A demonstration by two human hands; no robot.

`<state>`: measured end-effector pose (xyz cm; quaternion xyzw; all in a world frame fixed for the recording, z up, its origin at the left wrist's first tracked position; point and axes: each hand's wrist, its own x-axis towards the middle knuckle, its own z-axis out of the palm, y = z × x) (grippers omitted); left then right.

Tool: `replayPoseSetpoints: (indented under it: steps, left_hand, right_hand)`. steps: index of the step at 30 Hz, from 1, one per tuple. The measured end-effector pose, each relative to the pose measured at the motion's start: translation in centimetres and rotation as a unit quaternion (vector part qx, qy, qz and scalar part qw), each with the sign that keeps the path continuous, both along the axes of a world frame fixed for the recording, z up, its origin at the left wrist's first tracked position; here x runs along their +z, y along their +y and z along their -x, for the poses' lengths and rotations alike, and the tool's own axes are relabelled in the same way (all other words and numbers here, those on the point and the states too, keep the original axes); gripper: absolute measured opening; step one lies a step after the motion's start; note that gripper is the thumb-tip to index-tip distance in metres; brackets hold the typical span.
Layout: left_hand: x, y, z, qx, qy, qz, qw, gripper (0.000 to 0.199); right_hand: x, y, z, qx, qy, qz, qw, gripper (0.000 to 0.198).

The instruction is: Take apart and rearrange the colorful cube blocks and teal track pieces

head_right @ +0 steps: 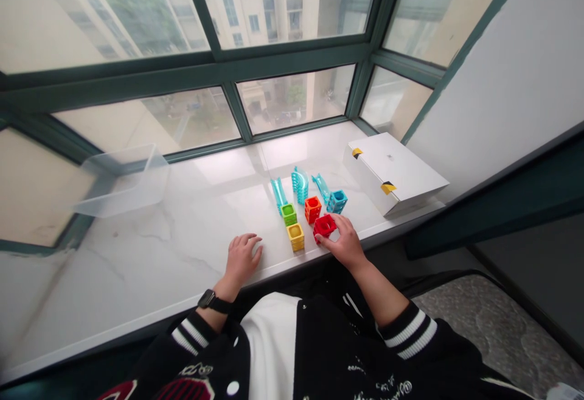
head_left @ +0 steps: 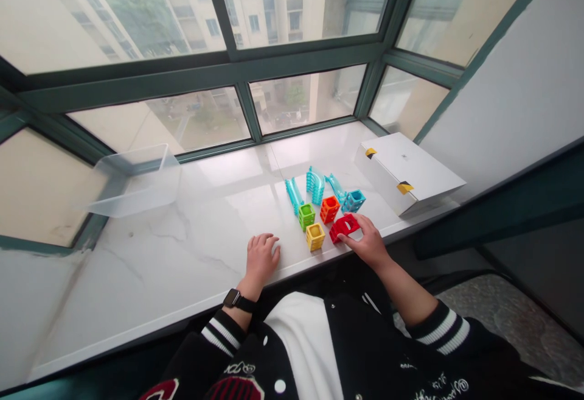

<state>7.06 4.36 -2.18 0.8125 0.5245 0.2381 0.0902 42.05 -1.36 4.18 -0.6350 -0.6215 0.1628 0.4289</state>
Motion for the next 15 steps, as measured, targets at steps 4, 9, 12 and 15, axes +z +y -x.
replayPoseSetpoints:
  steps: [4,9,12,15]
  left_hand:
    - [0.0,0.0,0.0,-0.009,0.013,0.002,1.0,0.022]
    - [0.6,-0.2,-0.3,0.003,0.042,0.024,0.999,0.02]
    - [0.8,-0.3,-0.4,0.005,0.052,0.028,0.998,0.019]
    - [0.9,-0.3,-0.4,0.002,0.053,0.027,0.998,0.018]
  right_hand:
    - [-1.3,0.4,-0.4,-0.011,-0.004,0.01,1.0,0.067]
    - [-3.2,0.9,-0.5,-0.016,-0.006,0.019,1.0,0.068]
    - [-4.6,1.2,-0.5,-0.018,0.002,0.028,0.999,0.068]
    - [-5.6,1.3,-0.5,-0.014,0.019,0.047,0.999,0.068]
